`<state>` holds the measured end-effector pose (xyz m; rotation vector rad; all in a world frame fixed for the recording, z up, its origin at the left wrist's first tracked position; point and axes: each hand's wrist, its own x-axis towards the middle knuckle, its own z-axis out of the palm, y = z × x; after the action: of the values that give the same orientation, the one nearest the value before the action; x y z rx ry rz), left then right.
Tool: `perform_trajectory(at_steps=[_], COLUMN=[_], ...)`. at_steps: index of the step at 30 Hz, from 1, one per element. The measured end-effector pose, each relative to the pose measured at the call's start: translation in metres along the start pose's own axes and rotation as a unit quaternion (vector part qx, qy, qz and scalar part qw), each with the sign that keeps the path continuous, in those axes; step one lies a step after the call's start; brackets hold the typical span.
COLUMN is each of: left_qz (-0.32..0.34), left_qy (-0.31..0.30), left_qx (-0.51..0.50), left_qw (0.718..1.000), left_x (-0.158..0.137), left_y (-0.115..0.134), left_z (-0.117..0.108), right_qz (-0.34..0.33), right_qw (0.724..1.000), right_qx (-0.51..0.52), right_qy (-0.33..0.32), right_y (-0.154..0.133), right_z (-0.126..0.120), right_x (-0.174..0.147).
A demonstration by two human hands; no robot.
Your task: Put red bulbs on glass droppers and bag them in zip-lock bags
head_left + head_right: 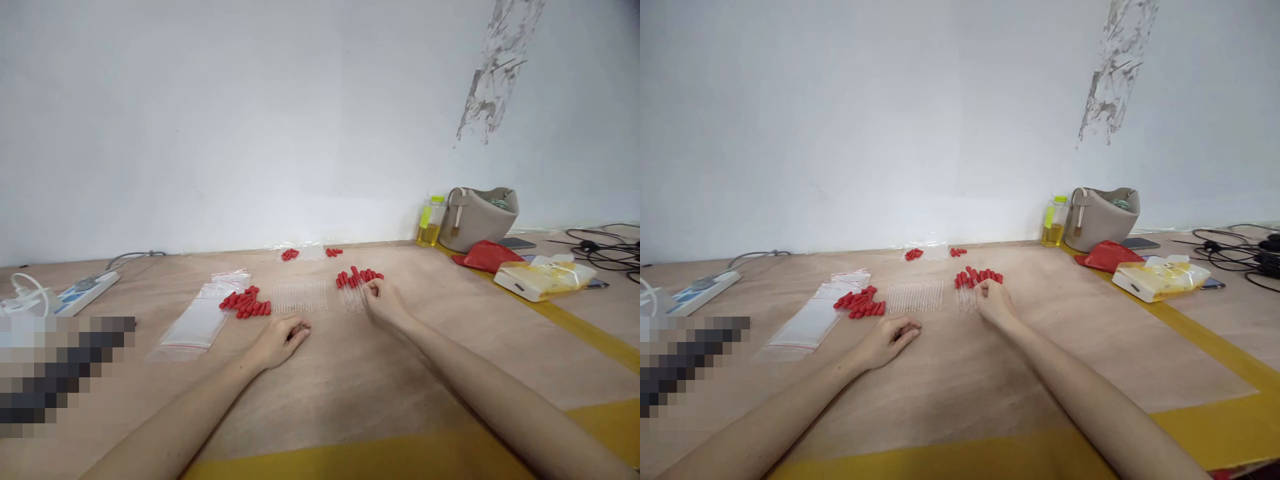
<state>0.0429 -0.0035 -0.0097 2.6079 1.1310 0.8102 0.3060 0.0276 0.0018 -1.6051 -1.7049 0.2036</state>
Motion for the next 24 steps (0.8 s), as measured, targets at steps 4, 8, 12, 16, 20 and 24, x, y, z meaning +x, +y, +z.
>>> perform_trajectory(at_steps=[4, 8, 12, 16, 20, 24], left_qz=[-0.010, -0.014, -0.024, -0.024, -0.023, -0.018], left_qy=[0.000, 0.001, -0.009, -0.011, -0.014, -0.014], left_qx=[0.003, -0.001, -0.004, -0.007, -0.010, -0.012], left_qw=[1.000, 1.000, 1.000, 1.000, 1.000, 1.000], left_x=[0.000, 0.000, -0.001, -0.001, -0.001, -0.001], left_y=[0.001, 0.000, 0.000, 0.001, 0.001, 0.003], left_z=[0.000, 0.000, 0.001, 0.000, -0.001, -0.001], right_qz=[0.077, 0.122, 0.139, 0.121, 0.073, 0.024], right_qw=[0.992, 0.982, 0.977, 0.977, 0.979, 0.981], right_qx=[-0.087, -0.138, -0.152, -0.168, -0.185, -0.176], right_qy=[-0.051, -0.050, -0.051, -0.046, -0.041, -0.080], right_y=[-0.001, -0.005, -0.004, -0.003, -0.014, -0.040], right_z=[0.000, 0.016, 0.029, 0.028, 0.027, 0.033], right_x=[0.024, 0.036, 0.039, 0.036, 0.029, 0.021])
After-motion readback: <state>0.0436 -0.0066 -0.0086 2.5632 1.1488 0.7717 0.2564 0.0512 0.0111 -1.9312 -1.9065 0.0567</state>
